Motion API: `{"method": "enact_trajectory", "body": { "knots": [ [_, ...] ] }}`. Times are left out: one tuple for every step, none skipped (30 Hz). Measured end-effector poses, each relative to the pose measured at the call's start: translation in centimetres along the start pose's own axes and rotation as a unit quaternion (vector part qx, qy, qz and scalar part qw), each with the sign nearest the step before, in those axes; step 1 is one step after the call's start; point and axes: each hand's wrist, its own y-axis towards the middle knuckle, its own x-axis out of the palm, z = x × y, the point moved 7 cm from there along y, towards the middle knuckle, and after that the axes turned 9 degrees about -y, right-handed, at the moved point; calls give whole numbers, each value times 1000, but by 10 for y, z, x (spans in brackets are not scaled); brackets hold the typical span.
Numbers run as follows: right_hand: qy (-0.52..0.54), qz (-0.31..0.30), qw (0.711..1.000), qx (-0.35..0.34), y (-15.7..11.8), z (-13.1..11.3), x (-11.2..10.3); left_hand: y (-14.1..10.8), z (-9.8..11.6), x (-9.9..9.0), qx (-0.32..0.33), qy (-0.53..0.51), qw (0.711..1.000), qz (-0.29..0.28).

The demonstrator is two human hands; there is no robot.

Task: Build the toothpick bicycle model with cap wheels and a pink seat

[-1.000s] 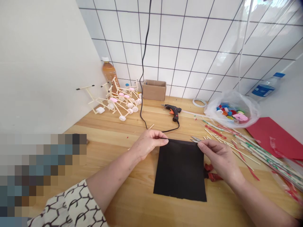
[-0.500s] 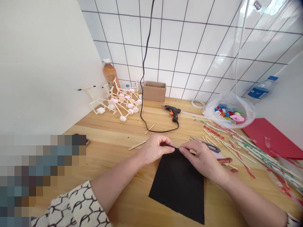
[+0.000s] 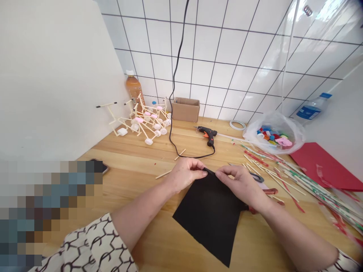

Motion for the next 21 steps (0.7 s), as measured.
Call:
{"method": "enact_trajectory", "body": {
  "knots": [
    [14, -9, 1000, 6, 1, 1, 2, 0, 0, 0, 3, 6, 1000, 2],
    [28, -18, 999, 13, 1, 1, 4, 0, 0, 0, 5, 12, 1000, 5],
    [43, -27, 999, 18, 2, 2, 6, 0, 0, 0, 8, 19, 1000, 6],
    [57, -36, 997, 23, 3, 3, 7, 0, 0, 0, 12, 27, 1000, 7],
    [70, -45, 996, 29, 4, 4, 9, 1, 1, 0, 18, 36, 999, 7],
    [84, -53, 994, 35, 5, 5, 11, 1, 1, 0, 25, 47, 999, 5],
    [97, -61, 993, 42, 5, 6, 13, 1, 1, 0, 32, 56, 998, 3],
    [110, -70, 990, 48, 5, 7, 15, 1, 1, 0, 38, 65, 997, 1],
    [122, -79, 988, 53, 5, 7, 16, 0, 1, 0, 42, 72, 997, -1],
    [132, -86, 986, 57, 5, 8, 17, 0, 1, 0, 45, 78, 996, -1],
    [140, -91, 984, 60, 5, 8, 18, 0, 2, 0, 46, 85, 995, -1],
    [144, -93, 983, 63, 5, 8, 18, -1, 2, 0, 48, 92, 995, 1],
    [146, -94, 983, 66, 4, 9, 19, -2, 3, 0, 50, 100, 994, 3],
    [146, -94, 982, 68, 4, 9, 19, -2, 4, 0, 53, 107, 993, 4],
    [144, -95, 983, 69, 3, 9, 19, -3, 4, 0, 54, 113, 992, 4],
    [140, -94, 983, 69, 3, 9, 19, -3, 4, 1, 56, 118, 991, 3],
    [136, -93, 984, 67, 3, 9, 19, -3, 4, 1, 57, 119, 991, 2],
    [131, -90, 985, 64, 2, 8, 18, -3, 4, 1, 57, 120, 991, 1],
    [124, -85, 987, 61, 2, 8, 18, -3, 4, 1, 57, 120, 991, 1],
    [117, -78, 989, 56, 2, 8, 17, -3, 3, 1, 57, 120, 991, 2],
    [108, -70, 990, 52, 3, 8, 17, -3, 3, 1, 57, 118, 991, 2]
  ]
}}
